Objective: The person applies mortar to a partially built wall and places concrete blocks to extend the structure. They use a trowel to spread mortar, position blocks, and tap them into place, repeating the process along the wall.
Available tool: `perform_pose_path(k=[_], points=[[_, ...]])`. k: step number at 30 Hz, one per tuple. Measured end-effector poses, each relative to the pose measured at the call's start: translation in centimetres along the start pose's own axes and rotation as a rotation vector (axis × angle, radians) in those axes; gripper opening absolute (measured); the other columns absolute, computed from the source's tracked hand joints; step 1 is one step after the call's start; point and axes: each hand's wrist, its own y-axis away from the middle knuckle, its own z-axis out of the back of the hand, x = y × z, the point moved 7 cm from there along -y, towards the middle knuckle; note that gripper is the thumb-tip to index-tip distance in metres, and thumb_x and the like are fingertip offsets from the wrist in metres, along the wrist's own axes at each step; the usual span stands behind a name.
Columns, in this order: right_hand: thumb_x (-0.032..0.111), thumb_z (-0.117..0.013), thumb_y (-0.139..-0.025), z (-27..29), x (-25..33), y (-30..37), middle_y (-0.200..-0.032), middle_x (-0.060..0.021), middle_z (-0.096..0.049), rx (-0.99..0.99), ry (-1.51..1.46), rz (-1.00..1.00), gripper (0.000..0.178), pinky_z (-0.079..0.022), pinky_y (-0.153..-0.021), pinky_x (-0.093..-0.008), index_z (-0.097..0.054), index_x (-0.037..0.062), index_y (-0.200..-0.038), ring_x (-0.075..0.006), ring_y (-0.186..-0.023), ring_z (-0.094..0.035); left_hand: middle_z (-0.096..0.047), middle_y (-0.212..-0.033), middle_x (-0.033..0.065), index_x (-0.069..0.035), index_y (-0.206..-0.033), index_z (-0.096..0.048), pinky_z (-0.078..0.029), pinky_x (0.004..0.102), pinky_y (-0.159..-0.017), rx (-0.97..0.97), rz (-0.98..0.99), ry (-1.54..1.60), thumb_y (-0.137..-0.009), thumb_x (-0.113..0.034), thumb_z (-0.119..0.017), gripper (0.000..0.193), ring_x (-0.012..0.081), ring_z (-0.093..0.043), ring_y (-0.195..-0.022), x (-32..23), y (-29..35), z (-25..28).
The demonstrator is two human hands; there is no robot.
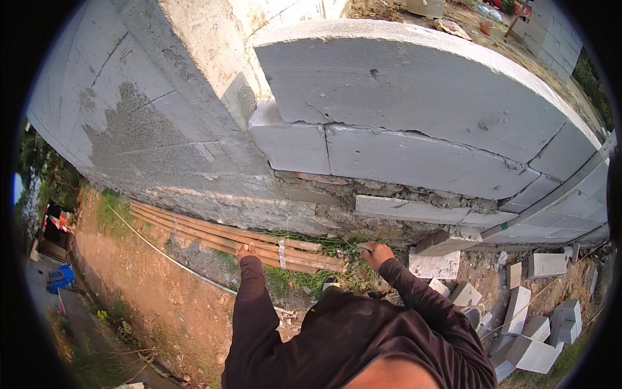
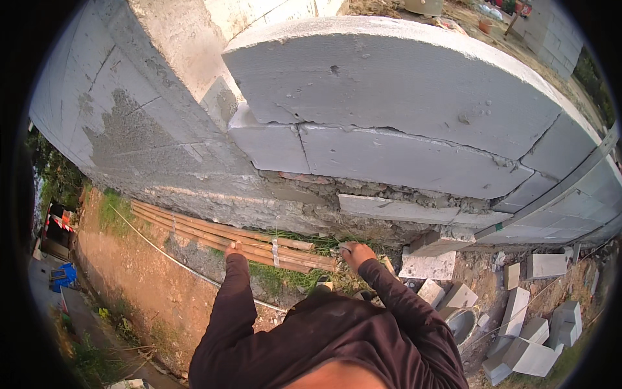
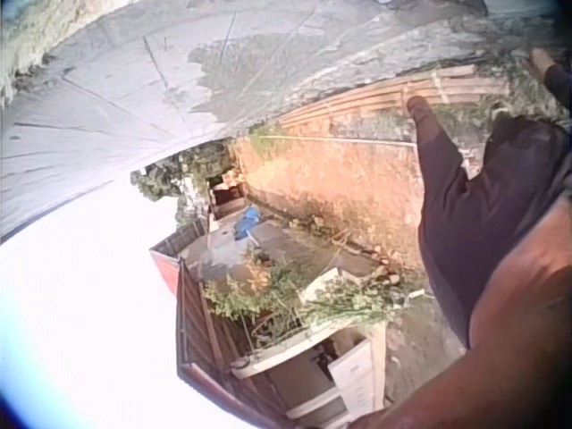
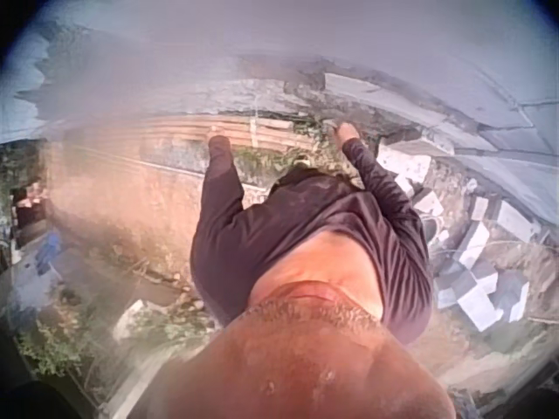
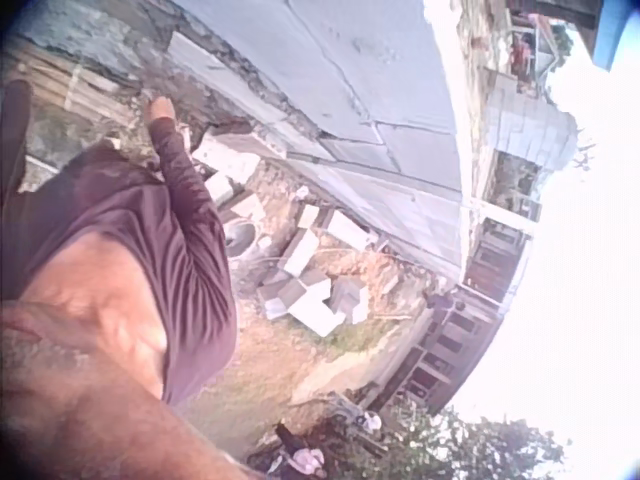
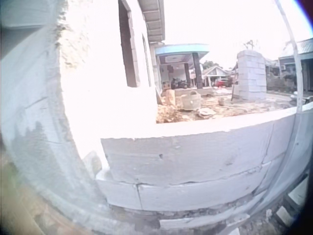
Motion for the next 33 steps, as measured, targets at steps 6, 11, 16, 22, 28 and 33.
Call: perform_pose_path(k=[6, 11, 16, 22, 28, 33], points=[[0.044, -0.057, -0.079, 3.3, 1.6, -0.6, -0.114, -0.0225, -0.052, -0.079, 0.068, -0.049, 0.061, -0.038, -0.092, -0.0426, -0.047, 0.0018, -0.123, -0.0352, -0.112, -0.047, -0.056, -0.076, 0.0131, 0.003, -0.099, -0.055, -0.043, 0.0366, -0.057, -0.049, -0.001, 0.315, -0.084, -0.029, -0.059, 0.035, 0.0240, -0.052, -0.064, 3.9, -7.7, 3.8], [0.045, -0.067, -0.073, 3.0, -13.3, 9.8, -0.111, -0.0214, -0.057, -0.246, -0.197, -0.589, 0.065, -0.045, -0.083, -0.0343, -0.052, -0.0002, -0.117, -0.0291, -0.101, -0.057, -0.058, -0.072, 0.0087, 0.001, -0.094, -0.056, -0.040, 0.0329, -0.051, -0.062, 0.088, 0.701, -0.085, -0.031, -0.058, 0.033, 0.0180, -0.051, -0.057, -0.9, -11.4, 3.2], [0.046, -0.064, -0.072, -4.8, -24.0, 33.2, -0.099, -0.0186, -0.062, -0.592, -0.191, -1.272, 0.059, -0.046, -0.082, -0.0363, -0.057, 0.0030, -0.111, -0.0308, -0.091, -0.061, -0.043, -0.054, -0.0002, -0.005, -0.071, -0.050, -0.031, 0.0267, -0.040, 0.273, -0.113, 0.667, -0.085, -0.028, -0.059, 0.028, 0.0112, -0.038, -0.045, -1.3, -18.3, 0.6], [0.047, -0.070, -0.069, -20.5, -13.5, 50.7, -0.092, -0.0181, -0.064, -0.509, -0.486, -1.767, 0.065, -0.049, -0.076, -0.0358, -0.058, -0.0034, -0.108, -0.0259, -0.085, -0.063, -0.052, -0.062, 0.0027, -0.002, -0.073, -0.055, -0.037, 0.0272, -0.046, 0.387, -0.176, 0.365, -0.081, -0.018, -0.061, 0.018, 0.0113, -0.047, -0.053, -0.9, -20.8, -5.5], [0.030, -0.074, -0.069, -25.7, -10.4, 51.3, -0.072, -0.0082, -0.065, -0.079, -0.458, -1.711, 0.035, -0.046, -0.060, -0.0332, -0.064, 0.0016, -0.087, -0.0163, -0.064, -0.057, -0.053, -0.056, 0.0040, -0.001, -0.069, -0.057, -0.040, 0.0341, -0.048, 0.283, -0.254, 0.109, -0.079, -0.021, -0.059, 0.022, 0.0172, -0.049, -0.050, -6.2, -19.9, -7.3], [0.032, -0.063, -0.077, -13.7, -10.6, 45.3, -0.088, -0.0143, -0.065, -0.455, -0.361, -1.526, 0.035, -0.046, -0.072, -0.0348, -0.064, 0.0042, -0.099, -0.0242, -0.081, -0.062, -0.052, -0.090, 0.0083, -0.006, -0.095, -0.052, -0.038, 0.0409, -0.072, -0.456, -0.298, -0.222, -0.082, -0.038, -0.048, 0.036, 0.0242, -0.047, -0.080, -9.7, -21.0, 1.0]])
